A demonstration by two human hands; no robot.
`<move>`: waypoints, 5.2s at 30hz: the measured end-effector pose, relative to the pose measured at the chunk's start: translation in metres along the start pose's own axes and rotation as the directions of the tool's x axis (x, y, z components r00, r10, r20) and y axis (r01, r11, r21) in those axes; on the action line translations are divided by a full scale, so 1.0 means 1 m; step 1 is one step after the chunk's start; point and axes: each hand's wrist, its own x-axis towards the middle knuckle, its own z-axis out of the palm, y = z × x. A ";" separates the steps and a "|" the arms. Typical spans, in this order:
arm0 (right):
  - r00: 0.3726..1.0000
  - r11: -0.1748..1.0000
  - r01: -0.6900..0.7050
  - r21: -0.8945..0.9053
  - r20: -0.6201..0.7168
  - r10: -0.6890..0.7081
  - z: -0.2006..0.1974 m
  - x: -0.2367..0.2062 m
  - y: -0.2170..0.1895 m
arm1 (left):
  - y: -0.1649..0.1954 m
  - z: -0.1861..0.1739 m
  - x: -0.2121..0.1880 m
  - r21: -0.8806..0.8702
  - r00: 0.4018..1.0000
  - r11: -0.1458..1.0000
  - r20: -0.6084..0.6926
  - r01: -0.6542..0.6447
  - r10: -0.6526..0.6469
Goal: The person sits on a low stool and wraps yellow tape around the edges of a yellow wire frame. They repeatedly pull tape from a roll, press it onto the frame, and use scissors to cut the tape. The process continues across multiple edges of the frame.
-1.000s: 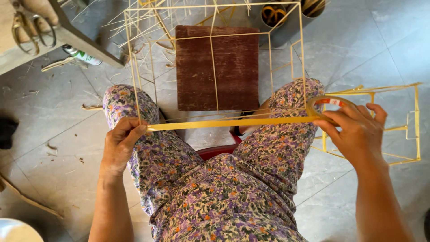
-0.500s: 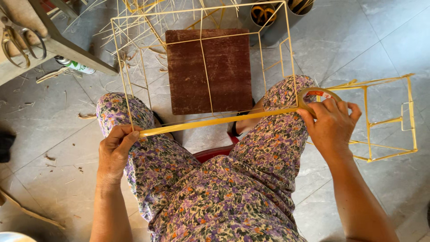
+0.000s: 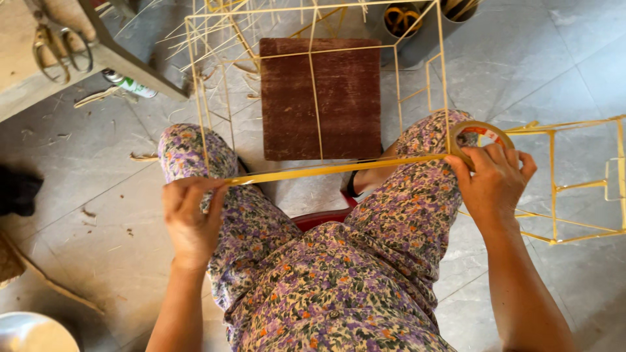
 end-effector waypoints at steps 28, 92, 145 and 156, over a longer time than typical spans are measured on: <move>0.839 0.723 0.352 0.595 0.142 -0.525 0.024 0.081 -0.176 | 0.027 0.080 0.037 0.017 0.827 0.930 0.465 -0.366 0.317; 0.990 0.585 0.124 0.801 -0.065 -0.122 -0.096 0.043 -0.016 | 0.214 0.085 0.074 -0.389 0.705 0.725 0.223 -0.569 0.673; 0.928 0.823 0.261 0.505 0.106 -0.358 -0.199 -0.007 0.004 | 0.050 -0.101 0.019 -0.643 0.916 0.765 0.280 -0.044 0.287; 0.975 0.908 0.213 0.361 -0.135 -0.176 -0.167 0.000 0.002 | 0.078 -0.087 0.006 -0.519 0.955 0.855 0.257 0.008 0.147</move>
